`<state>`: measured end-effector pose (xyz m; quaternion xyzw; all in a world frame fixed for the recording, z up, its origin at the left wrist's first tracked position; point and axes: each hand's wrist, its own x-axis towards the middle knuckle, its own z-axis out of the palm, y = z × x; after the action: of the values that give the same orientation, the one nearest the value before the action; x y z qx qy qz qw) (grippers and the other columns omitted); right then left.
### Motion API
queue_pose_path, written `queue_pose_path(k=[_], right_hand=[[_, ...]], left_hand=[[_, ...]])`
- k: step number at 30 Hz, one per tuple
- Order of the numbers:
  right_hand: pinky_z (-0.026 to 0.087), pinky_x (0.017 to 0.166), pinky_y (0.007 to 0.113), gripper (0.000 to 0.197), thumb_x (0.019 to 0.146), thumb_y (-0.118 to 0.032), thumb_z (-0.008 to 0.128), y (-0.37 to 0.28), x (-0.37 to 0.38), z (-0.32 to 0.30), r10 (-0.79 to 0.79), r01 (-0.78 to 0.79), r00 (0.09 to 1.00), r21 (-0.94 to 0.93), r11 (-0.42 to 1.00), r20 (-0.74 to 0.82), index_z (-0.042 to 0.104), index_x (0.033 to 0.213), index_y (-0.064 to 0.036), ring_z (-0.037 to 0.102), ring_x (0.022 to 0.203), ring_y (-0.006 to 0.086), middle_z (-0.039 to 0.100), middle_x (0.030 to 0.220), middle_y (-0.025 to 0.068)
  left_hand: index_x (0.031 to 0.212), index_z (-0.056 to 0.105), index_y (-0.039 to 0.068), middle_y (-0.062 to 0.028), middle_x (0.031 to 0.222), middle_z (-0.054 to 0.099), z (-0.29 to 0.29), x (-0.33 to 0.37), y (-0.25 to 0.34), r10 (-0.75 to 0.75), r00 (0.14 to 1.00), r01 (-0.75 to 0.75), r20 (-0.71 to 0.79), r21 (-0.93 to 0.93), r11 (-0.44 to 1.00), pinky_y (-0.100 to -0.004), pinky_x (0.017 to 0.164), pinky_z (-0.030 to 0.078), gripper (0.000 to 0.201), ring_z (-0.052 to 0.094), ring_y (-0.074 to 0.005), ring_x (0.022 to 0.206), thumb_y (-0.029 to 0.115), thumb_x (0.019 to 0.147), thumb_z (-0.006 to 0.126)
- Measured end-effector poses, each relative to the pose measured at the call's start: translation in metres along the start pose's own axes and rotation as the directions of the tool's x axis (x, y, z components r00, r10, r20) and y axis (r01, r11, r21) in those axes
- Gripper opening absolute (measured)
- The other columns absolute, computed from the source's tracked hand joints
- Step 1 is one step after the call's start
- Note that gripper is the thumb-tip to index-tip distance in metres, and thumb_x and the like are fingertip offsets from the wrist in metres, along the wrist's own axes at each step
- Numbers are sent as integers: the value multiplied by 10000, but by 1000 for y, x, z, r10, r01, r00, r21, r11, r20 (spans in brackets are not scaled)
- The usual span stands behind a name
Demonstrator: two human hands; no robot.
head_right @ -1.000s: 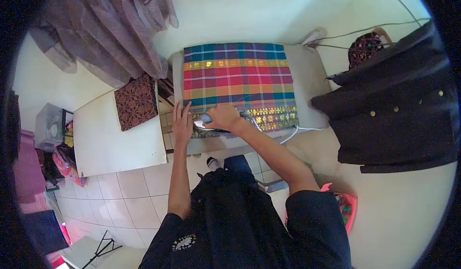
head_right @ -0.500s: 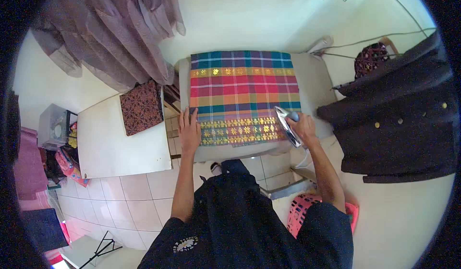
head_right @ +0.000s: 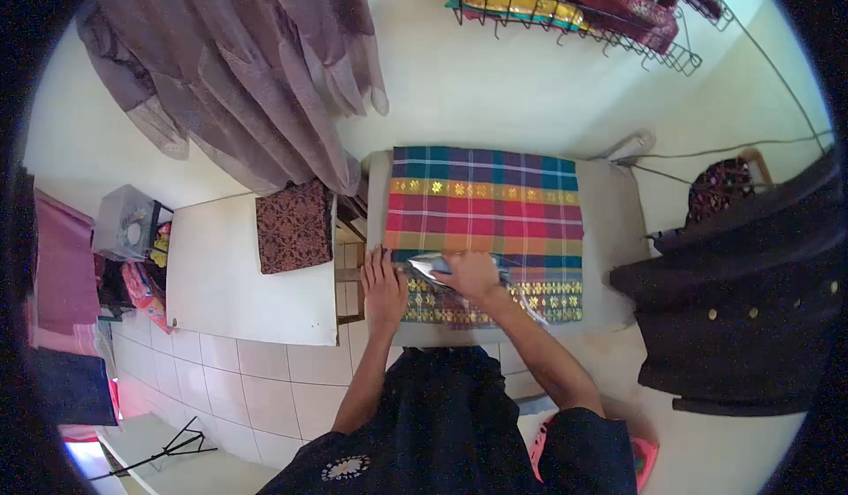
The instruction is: Ironing a colorful patterned fabric on a flat surface.
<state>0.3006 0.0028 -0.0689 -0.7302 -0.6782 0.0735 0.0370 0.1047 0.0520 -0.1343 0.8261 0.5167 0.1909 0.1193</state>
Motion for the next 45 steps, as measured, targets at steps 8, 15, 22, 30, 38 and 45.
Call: queue_pose_path(k=[8, 15, 22, 30, 38, 45], right_hand=[[548, 660, 493, 548, 858, -602, 565, -1, 111, -4, -20, 19, 1000, 54, 998, 24, 649, 1139, -139, 690, 745, 365, 687, 796, 188], [561, 734, 467, 535, 848, -576, 601, 9, 189, -20, 91, -88, 994, 65, 994, -53, 660, 1010, -70, 684, 839, 377, 681, 879, 213], [540, 805, 496, 564, 840, -560, 628, 21, 170, -17, -13, -7, 993, 170, 985, 114, 639, 1133, -77, 660, 916, 426, 671, 973, 245], [540, 690, 502, 484, 852, -434, 661, 27, 158, -6, -50, 50, 999, 44, 998, 17, 581, 1143, -56, 674, 813, 403, 679, 857, 221], [552, 677, 490, 372, 888, -359, 642, 28, 226, -4, 119, -108, 986, 98, 989, -114, 569, 1065, -41, 685, 793, 395, 689, 851, 202], [560, 667, 491, 410, 870, -388, 658, 62, 183, -11, 153, -145, 987, 128, 981, -50, 561, 1066, -41, 682, 779, 403, 676, 830, 225]], left_hand=[[1481, 326, 39, -134, 1558, 280, 7, 1, 2, -40, 999, 38, 10, 174, 984, -534, 1150, 212, 587, 256, -335, 1435, 311, 968, 413], [1477, 350, 69, -110, 1542, 320, 6, 9, 9, -57, 998, 61, -30, 167, 984, -533, 1129, 250, 601, 293, -325, 1420, 298, 932, 460], [1303, 419, -62, -271, 1437, 371, 19, 63, 27, -139, 978, 149, -157, 53, 987, -563, 1161, 155, 525, 275, -414, 1402, 238, 887, 532], [1484, 263, -35, -173, 1532, 310, 58, 122, 22, 12, 987, 15, -159, 168, 986, -459, 1165, 205, 625, 292, -331, 1412, 348, 1004, 386], [1466, 314, -25, -183, 1527, 323, 51, 126, 32, 7, 995, 11, -99, 187, 982, -490, 1155, 223, 651, 312, -357, 1401, 361, 964, 465], [1457, 341, -25, -167, 1538, 314, 57, 126, 26, -43, 996, 59, -83, 193, 979, -489, 1169, 183, 635, 285, -351, 1418, 349, 954, 449]])
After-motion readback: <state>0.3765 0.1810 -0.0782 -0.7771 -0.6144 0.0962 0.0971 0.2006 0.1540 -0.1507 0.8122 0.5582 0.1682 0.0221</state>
